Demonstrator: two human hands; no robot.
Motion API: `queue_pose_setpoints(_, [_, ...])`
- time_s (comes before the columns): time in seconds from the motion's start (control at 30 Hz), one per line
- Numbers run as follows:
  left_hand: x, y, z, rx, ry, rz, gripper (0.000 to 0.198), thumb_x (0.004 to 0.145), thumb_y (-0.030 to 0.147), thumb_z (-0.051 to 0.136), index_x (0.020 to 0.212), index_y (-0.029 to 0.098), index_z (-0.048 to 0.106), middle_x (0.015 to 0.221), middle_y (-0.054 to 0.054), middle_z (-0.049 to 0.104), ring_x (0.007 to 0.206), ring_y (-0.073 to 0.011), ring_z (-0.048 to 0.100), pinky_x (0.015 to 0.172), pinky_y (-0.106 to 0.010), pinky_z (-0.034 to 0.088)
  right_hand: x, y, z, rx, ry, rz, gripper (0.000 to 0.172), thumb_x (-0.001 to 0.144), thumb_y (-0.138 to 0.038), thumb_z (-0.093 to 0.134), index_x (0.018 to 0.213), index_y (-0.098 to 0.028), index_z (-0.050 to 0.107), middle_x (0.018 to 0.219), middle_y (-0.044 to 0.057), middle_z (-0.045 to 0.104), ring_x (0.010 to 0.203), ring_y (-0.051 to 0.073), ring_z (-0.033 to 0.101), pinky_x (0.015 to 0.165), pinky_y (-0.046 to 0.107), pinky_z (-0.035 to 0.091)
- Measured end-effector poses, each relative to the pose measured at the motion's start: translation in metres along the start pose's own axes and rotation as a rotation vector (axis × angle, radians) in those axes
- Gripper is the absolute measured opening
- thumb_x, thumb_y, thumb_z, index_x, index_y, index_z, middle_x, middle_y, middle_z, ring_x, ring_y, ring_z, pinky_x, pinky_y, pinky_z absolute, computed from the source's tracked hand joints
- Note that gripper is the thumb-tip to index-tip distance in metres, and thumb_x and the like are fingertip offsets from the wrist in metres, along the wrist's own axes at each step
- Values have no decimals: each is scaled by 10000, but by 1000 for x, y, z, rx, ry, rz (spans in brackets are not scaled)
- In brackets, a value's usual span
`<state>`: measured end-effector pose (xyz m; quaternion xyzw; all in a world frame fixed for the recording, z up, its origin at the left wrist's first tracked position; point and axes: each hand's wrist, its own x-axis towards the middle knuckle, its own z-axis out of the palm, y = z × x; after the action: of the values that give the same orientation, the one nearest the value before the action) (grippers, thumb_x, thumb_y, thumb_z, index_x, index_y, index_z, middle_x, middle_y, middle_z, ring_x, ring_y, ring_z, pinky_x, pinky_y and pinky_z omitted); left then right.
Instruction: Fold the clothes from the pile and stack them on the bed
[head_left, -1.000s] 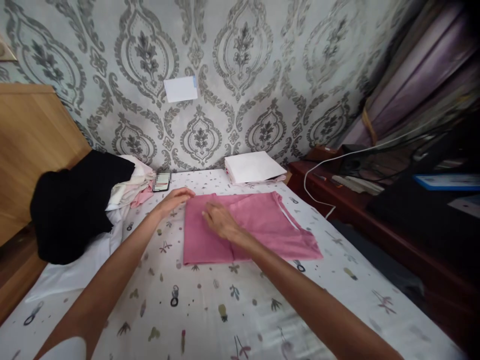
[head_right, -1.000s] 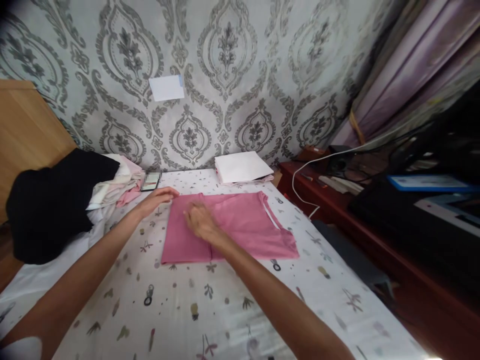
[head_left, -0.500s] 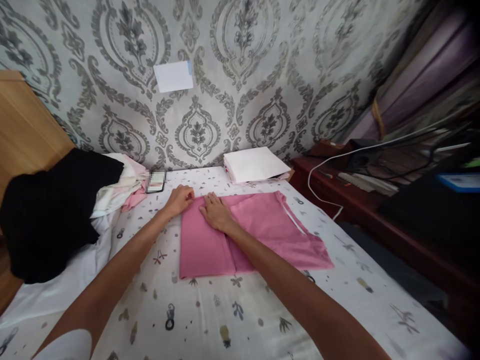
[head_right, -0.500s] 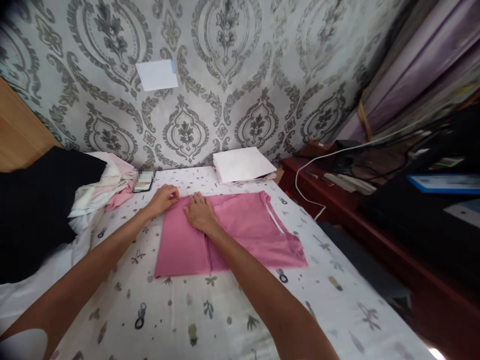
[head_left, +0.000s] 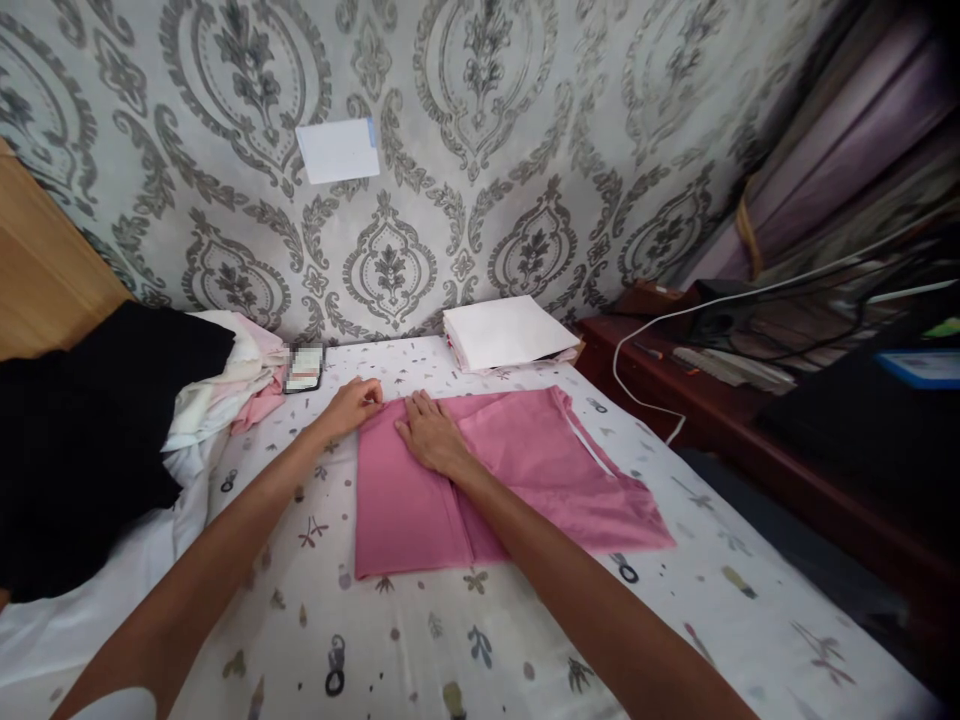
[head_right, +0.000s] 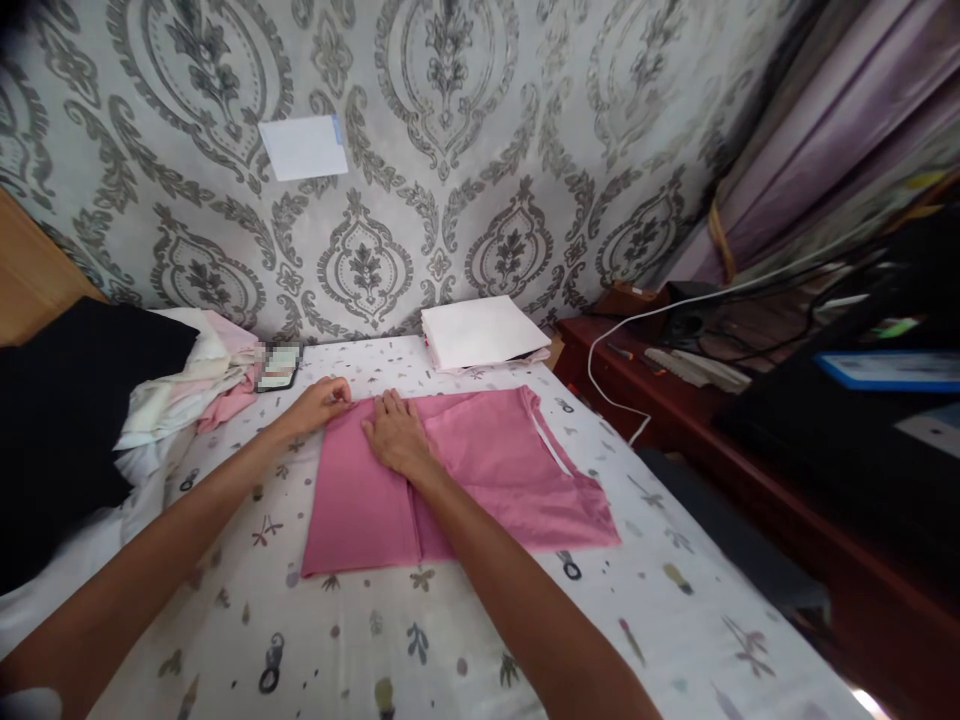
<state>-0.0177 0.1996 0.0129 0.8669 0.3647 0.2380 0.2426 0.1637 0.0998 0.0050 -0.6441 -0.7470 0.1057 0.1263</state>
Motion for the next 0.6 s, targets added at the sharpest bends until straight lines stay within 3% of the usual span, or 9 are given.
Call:
queue_pose_setpoints(0.1, [1, -7, -5, -95, -65, -71, 153, 842, 343, 516, 870, 203, 571, 749, 14, 597, 716, -168, 528, 675, -275, 393, -1, -1, -2, 1, -2, 0, 618, 1029, -372, 312, 1526, -7, 340, 1613, 195, 297, 1523, 278, 191, 1220, 466, 156])
queue_pose_setpoints(0.23, [4, -11, -11, 5, -119, -89, 223, 868, 401, 515, 889, 205, 618, 738, 14, 598, 704, -172, 529, 670, -276, 375, -1, -2, -2, -4, -7, 11, 603, 1032, -376, 306, 1531, -40, 348, 1615, 183, 300, 1525, 270, 190, 1220, 465, 152])
queue_pose_setpoints(0.43, [0, -5, -8, 191, -53, -138, 156, 862, 330, 532, 895, 227, 644, 757, -11, 614, 781, -211, 545, 733, -304, 359, 3, -1, -3, -6, -43, 17, 602, 1037, -349, 320, 1529, -3, 329, 1617, 202, 284, 1527, 280, 174, 1227, 458, 122])
queue_pose_setpoints(0.53, [-8, -5, -8, 184, 8, -226, 148, 865, 309, 522, 928, 225, 626, 863, -35, 641, 847, -219, 557, 755, -302, 368, -6, -12, -12, -18, 37, 8, 560, 1018, -285, 362, 1499, 1, 378, 1614, 218, 284, 1520, 309, 181, 1221, 491, 143])
queue_pose_setpoints(0.6, [-12, -7, -9, 171, 37, -316, 148, 866, 330, 521, 880, 216, 615, 833, -42, 639, 806, -219, 561, 715, -297, 368, -24, -28, -20, -18, 98, -31, 476, 1007, -257, 384, 1422, -59, 505, 1559, 216, 389, 1462, 325, 315, 1182, 500, 252])
